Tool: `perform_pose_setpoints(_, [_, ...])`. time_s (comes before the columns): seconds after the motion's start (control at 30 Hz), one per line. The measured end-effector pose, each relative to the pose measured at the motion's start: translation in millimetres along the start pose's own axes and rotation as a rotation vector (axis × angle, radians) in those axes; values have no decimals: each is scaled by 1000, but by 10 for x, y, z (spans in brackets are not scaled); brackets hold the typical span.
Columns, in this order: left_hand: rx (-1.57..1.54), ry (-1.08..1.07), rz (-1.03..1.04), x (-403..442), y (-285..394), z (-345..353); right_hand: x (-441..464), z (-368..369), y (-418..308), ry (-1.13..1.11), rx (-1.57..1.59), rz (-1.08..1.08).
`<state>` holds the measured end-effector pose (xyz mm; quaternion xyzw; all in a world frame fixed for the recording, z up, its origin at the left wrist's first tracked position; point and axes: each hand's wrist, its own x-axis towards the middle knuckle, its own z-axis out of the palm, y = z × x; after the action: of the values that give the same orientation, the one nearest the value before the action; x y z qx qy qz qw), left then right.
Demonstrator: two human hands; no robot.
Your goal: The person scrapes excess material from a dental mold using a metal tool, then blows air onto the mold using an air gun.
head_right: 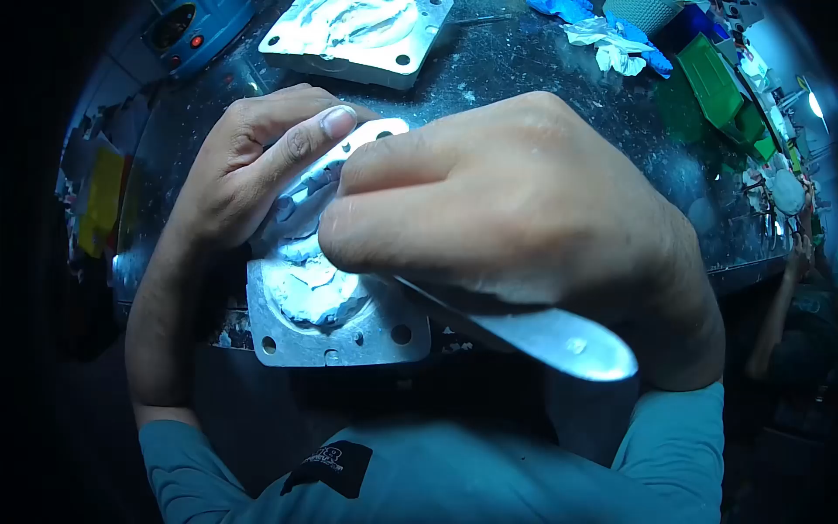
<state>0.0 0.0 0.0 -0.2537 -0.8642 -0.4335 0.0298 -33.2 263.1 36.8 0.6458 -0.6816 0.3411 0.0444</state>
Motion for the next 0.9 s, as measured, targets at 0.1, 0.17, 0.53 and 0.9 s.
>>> perform_pose_setpoints(0.1, [-9,1,7,10,-16,15,-7,-18,46,34,151,72])
perform_pose_setpoints(0.17, [-8,-12,13,11,-32,-1,10,-30,107,21,175,89])
perform_pose_setpoints(0.53, [24,-10,33,13,-27,-1,6,-28,148,26,168,116])
perform_pose_setpoints(0.9, [15,-23,67,23,-63,-2,2,-44,149,16,145,85])
